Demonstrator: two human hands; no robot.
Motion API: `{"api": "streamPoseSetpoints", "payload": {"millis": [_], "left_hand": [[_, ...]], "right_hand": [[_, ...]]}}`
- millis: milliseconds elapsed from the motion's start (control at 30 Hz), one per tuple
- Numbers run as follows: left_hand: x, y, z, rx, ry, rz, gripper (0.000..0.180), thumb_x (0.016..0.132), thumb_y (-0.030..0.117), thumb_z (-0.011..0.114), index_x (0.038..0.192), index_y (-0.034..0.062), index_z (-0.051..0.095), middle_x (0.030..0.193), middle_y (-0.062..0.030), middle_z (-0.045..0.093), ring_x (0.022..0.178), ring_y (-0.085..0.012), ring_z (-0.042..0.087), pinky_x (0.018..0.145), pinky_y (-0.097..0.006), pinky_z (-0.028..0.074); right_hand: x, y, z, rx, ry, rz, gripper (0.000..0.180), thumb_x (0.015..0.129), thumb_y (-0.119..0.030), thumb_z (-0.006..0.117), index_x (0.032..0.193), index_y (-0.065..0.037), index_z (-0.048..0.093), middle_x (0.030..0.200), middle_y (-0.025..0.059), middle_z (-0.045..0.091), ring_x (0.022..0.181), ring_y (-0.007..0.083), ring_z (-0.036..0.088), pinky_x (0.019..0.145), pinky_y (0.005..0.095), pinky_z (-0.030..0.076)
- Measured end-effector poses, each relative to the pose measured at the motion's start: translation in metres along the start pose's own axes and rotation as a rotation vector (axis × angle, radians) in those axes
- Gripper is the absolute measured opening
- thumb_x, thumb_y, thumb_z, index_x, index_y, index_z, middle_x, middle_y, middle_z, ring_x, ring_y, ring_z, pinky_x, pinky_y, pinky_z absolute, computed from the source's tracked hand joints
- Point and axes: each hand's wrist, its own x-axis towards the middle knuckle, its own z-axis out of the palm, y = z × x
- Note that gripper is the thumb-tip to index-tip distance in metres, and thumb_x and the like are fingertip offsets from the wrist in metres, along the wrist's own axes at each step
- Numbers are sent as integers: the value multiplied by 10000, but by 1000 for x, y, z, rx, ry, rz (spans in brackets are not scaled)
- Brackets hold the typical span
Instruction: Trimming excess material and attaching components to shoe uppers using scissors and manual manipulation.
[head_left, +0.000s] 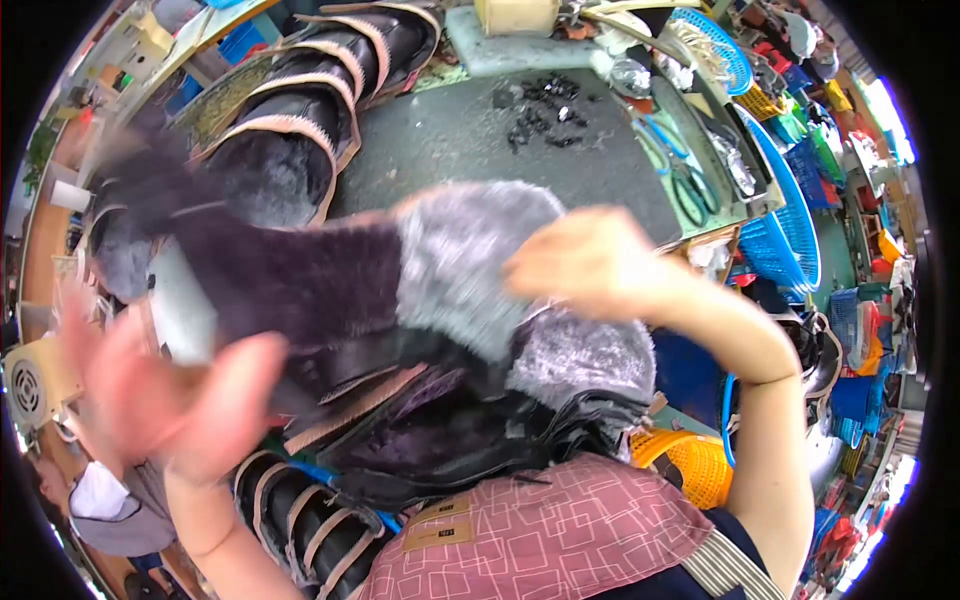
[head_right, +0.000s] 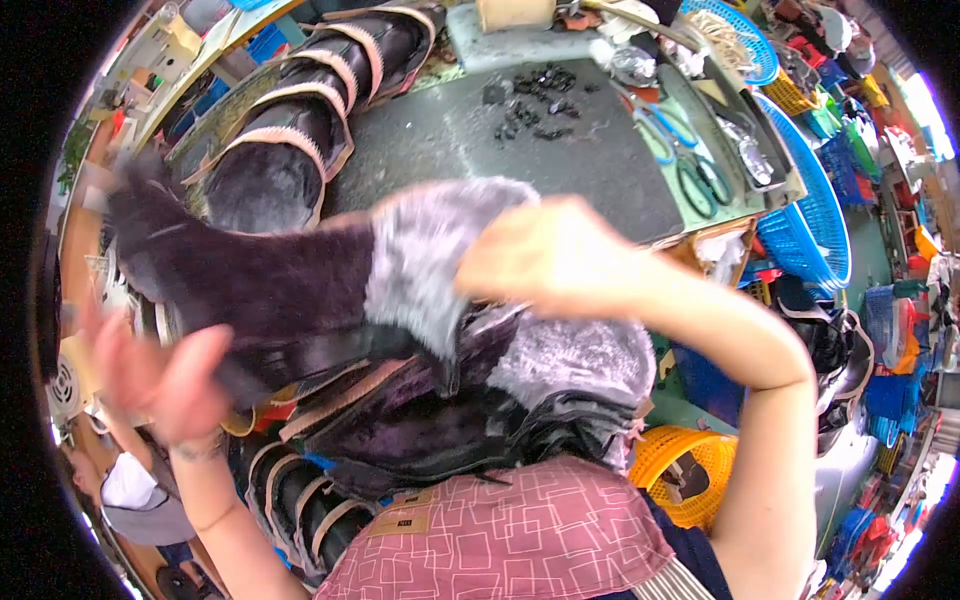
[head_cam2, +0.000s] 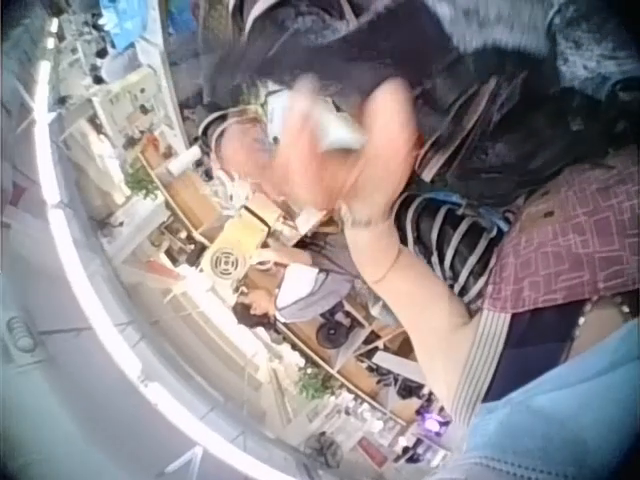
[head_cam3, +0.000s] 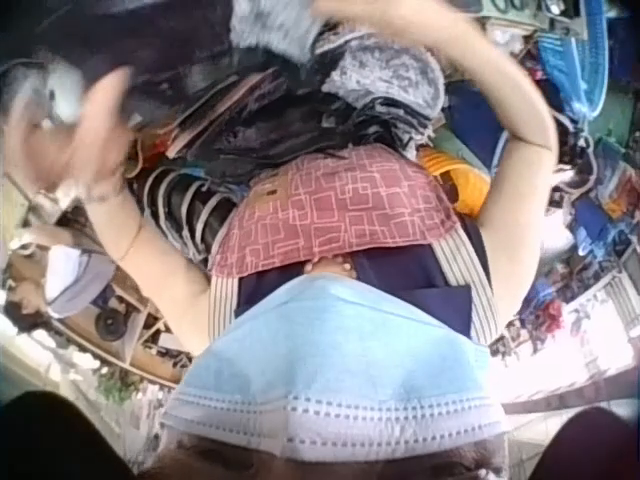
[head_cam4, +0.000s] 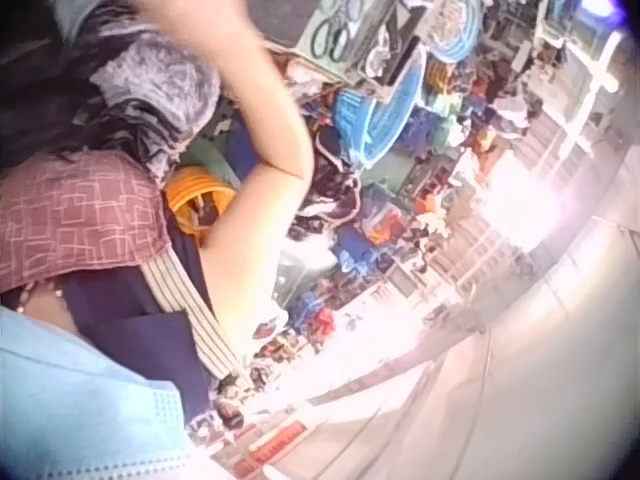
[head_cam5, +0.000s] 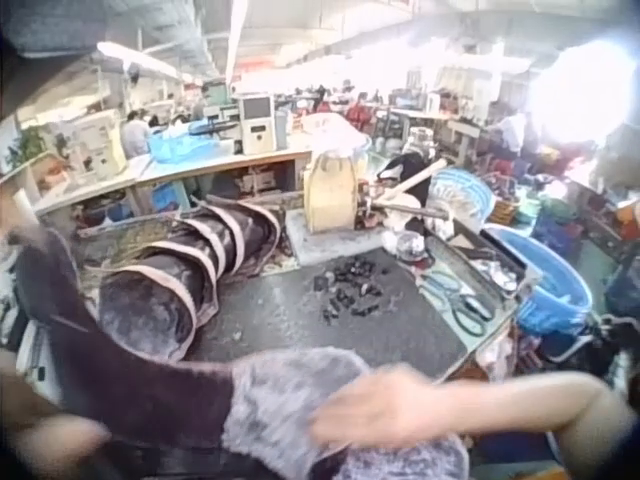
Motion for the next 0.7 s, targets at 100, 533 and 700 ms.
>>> {"api": "streamPoseSetpoints", "payload": {"millis": [100,533,700], "left_hand": [[18,25,105,-632,-95,281,72,671,-7,586,732,24,563,1136,-175,511,1090,-371,481,906,-469,406],[24,73,186,-573,-382,-393,616,655,173,730,1197,55,463,1002,-114,487,972,-283,461,886,-392,341],[29,66,179,-880,-495,-688,438,784,350,658,500,60,492,553,-55,474,665,-266,524,644,-374,368]], "right_hand": [[0,-19,43,125,-29,55,250,738,-198,642,931,-41,619,965,75,640,839,210,624,673,341,511],[-42,110,41,-304,169,977,198,761,-195,633,915,-77,593,785,92,559,761,293,585,673,390,465],[-36,97,34,258,404,1074,153,791,-144,639,896,-47,585,827,64,605,746,203,606,638,317,478]]}}
